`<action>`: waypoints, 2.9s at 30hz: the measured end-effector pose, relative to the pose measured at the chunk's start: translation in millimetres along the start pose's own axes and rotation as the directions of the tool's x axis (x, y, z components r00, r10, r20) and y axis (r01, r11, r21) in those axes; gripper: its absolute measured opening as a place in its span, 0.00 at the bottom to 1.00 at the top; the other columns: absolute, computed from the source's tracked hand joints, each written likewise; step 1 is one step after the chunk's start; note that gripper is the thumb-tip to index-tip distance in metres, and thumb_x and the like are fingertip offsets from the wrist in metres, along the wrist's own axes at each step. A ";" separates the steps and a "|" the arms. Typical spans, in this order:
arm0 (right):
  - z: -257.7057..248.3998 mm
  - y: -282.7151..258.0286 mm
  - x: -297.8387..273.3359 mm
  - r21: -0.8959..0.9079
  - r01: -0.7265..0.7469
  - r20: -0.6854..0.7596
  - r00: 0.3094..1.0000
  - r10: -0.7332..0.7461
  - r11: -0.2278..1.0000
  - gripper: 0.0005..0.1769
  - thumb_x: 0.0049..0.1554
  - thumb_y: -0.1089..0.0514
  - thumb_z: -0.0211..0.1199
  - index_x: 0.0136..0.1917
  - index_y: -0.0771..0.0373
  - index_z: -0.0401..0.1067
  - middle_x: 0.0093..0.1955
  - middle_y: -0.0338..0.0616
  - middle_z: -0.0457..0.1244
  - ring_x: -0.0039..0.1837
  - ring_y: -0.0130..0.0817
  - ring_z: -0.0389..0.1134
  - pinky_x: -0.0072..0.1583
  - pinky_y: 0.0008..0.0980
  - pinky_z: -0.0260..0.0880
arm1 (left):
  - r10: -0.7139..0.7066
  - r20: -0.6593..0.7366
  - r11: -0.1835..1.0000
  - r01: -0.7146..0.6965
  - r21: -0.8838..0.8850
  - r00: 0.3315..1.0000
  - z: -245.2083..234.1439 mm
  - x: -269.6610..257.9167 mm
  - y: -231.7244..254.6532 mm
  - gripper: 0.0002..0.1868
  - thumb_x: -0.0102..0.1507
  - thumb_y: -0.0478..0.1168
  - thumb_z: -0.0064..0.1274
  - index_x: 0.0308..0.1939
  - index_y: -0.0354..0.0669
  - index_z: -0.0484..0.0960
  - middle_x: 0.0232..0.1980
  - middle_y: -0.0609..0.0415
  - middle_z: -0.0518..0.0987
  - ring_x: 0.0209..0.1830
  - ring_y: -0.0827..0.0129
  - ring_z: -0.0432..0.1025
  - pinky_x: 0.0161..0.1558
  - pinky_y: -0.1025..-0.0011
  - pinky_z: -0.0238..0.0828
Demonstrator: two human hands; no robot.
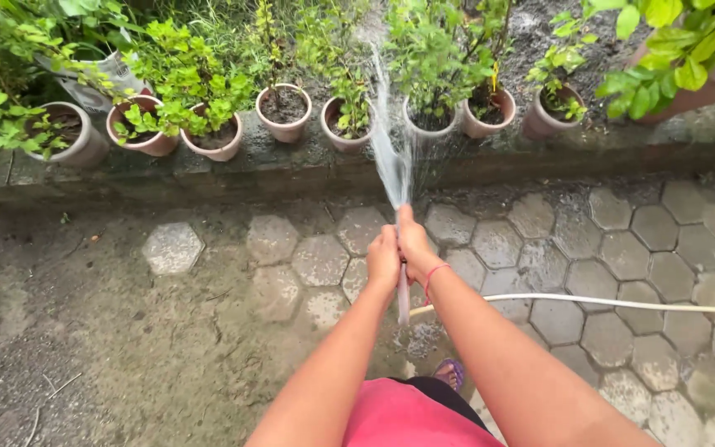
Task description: The person uses a hose to water a row of potted plants before moving along a garden path to water a large bush and other plants in the ground.
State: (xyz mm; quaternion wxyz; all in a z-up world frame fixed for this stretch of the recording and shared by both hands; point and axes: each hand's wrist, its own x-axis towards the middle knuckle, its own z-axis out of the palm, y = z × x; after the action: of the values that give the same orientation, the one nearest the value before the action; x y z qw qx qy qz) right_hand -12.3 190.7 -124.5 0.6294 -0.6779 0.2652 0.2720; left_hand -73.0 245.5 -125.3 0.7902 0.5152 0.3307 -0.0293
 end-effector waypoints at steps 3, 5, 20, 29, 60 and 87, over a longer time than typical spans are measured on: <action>18.3 -18.3 -13.5 -0.155 0.063 0.137 0.990 -0.042 0.986 0.36 0.61 0.28 0.45 0.37 0.61 0.73 0.34 0.41 0.65 0.36 0.32 0.62 0.39 0.42 0.62 | 0.078 -0.167 0.990 -0.097 -0.106 0.983 -0.9 -0.8 9.6 0.28 0.67 0.58 0.37 0.41 0.37 0.83 0.32 0.54 0.80 0.30 0.69 0.72 0.34 0.66 0.68; 27.9 -20.2 -10.8 -0.193 0.104 0.204 0.977 -0.063 0.976 0.36 0.62 0.28 0.45 0.37 0.62 0.73 0.35 0.41 0.65 0.37 0.32 0.62 0.40 0.42 0.63 | 0.092 -0.218 0.977 -0.131 -0.169 0.972 -3.6 -2.2 16.8 0.28 0.67 0.58 0.37 0.42 0.37 0.83 0.34 0.54 0.80 0.32 0.70 0.73 0.36 0.66 0.69; -24.1 9.4 21.4 0.102 -0.056 -0.057 0.996 0.062 0.993 0.41 0.60 0.22 0.43 0.41 0.61 0.72 0.37 0.45 0.63 0.39 0.39 0.60 0.39 0.48 0.59 | 0.066 -0.004 0.965 -0.063 0.254 0.998 15.8 16.0 -4.4 0.32 0.67 0.61 0.37 0.38 0.36 0.84 0.31 0.47 0.82 0.32 0.62 0.75 0.38 0.62 0.70; -54.1 9.7 3.8 0.312 -0.139 -0.181 0.962 0.202 0.940 0.46 0.57 0.17 0.33 0.49 0.59 0.71 0.41 0.50 0.64 0.42 0.47 0.63 0.39 0.58 0.58 | -0.076 0.136 0.820 -0.015 0.573 0.988 39.3 2.8 2.0 0.34 0.62 0.66 0.36 0.39 0.41 0.86 0.37 0.44 0.85 0.41 0.52 0.80 0.47 0.58 0.72; -7.4 -26.5 2.2 0.326 0.171 -0.119 0.983 -0.139 0.930 0.37 0.63 0.27 0.42 0.35 0.59 0.68 0.35 0.40 0.63 0.39 0.37 0.64 0.43 0.46 0.66 | 0.167 0.014 0.887 -0.156 0.435 0.986 21.7 -19.4 74.5 0.28 0.65 0.61 0.37 0.51 0.50 0.86 0.49 0.42 0.85 0.53 0.47 0.78 0.53 0.58 0.70; -31.4 1.9 -11.7 0.468 0.130 -0.200 0.979 -0.039 0.874 0.39 0.61 0.23 0.41 0.40 0.59 0.72 0.40 0.40 0.65 0.43 0.37 0.66 0.46 0.46 0.67 | 0.095 0.096 0.796 -0.133 0.590 0.991 29.2 -46.4 57.6 0.29 0.64 0.64 0.36 0.51 0.56 0.86 0.50 0.45 0.85 0.54 0.48 0.77 0.54 0.58 0.70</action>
State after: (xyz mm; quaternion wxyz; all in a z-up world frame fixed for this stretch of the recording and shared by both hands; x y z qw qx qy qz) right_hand -20.9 159.4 -115.7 0.7612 -0.5347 0.3512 0.1062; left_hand -72.5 234.5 -46.5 0.5989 0.7547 0.2487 -0.0997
